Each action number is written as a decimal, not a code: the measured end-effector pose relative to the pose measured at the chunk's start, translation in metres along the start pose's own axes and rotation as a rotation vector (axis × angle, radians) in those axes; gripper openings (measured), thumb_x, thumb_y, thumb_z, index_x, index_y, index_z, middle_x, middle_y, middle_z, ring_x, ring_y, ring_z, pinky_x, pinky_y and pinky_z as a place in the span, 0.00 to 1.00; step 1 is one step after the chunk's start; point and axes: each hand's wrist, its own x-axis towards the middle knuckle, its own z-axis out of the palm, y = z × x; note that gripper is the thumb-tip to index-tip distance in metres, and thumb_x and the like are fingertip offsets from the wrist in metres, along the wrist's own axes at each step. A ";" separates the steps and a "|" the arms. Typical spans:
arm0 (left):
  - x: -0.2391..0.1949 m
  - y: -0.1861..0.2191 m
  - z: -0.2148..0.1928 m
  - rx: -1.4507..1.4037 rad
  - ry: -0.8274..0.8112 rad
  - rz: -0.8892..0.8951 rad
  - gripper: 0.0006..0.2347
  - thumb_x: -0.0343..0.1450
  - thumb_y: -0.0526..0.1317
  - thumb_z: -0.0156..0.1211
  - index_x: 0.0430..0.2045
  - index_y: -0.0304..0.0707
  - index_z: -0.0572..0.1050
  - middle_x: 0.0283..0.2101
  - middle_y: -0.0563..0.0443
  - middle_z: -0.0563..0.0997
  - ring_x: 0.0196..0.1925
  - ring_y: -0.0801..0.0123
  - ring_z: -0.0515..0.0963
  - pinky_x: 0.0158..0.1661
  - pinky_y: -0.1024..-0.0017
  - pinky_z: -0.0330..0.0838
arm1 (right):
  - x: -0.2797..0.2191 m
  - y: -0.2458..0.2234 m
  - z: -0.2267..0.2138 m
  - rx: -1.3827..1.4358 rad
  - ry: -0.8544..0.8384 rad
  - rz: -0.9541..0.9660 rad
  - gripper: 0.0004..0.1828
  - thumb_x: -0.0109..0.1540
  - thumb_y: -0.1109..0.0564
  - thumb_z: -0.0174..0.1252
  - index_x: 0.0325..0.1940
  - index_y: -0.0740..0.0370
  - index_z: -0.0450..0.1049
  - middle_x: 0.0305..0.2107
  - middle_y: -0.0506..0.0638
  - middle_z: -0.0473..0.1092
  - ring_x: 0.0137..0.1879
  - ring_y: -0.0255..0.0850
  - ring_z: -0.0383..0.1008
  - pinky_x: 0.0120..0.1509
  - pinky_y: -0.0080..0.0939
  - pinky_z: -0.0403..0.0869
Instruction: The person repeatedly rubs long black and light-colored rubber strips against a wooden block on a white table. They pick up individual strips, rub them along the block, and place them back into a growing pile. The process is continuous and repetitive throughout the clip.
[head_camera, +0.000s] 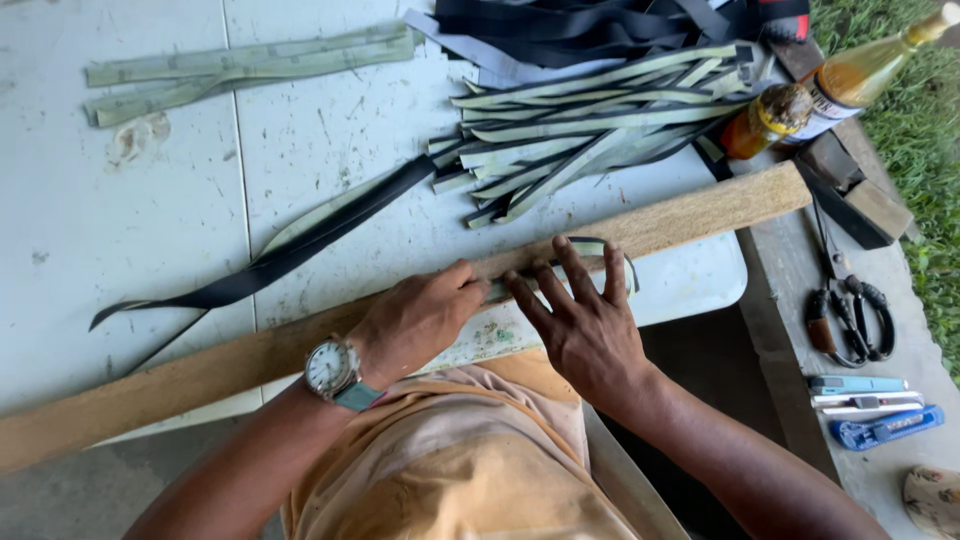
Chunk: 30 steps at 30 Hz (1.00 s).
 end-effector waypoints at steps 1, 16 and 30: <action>0.001 -0.002 -0.004 0.014 0.013 0.020 0.07 0.69 0.29 0.54 0.38 0.33 0.76 0.38 0.42 0.76 0.34 0.48 0.82 0.32 0.58 0.77 | 0.003 0.002 0.000 0.006 0.021 0.002 0.37 0.60 0.59 0.51 0.75 0.47 0.59 0.60 0.55 0.65 0.77 0.59 0.51 0.74 0.81 0.43; -0.018 -0.003 -0.001 0.072 -0.064 -0.061 0.06 0.70 0.29 0.55 0.37 0.30 0.76 0.38 0.39 0.75 0.34 0.50 0.82 0.33 0.59 0.78 | 0.011 -0.012 0.004 0.006 -0.025 -0.056 0.35 0.62 0.59 0.48 0.76 0.48 0.58 0.62 0.54 0.62 0.79 0.54 0.46 0.74 0.82 0.41; -0.039 -0.004 -0.020 0.069 0.017 -0.038 0.12 0.69 0.29 0.54 0.47 0.28 0.76 0.41 0.40 0.76 0.35 0.50 0.82 0.32 0.60 0.77 | 0.019 -0.023 0.002 0.053 0.014 -0.126 0.35 0.61 0.58 0.47 0.75 0.57 0.57 0.64 0.55 0.61 0.78 0.55 0.48 0.74 0.80 0.42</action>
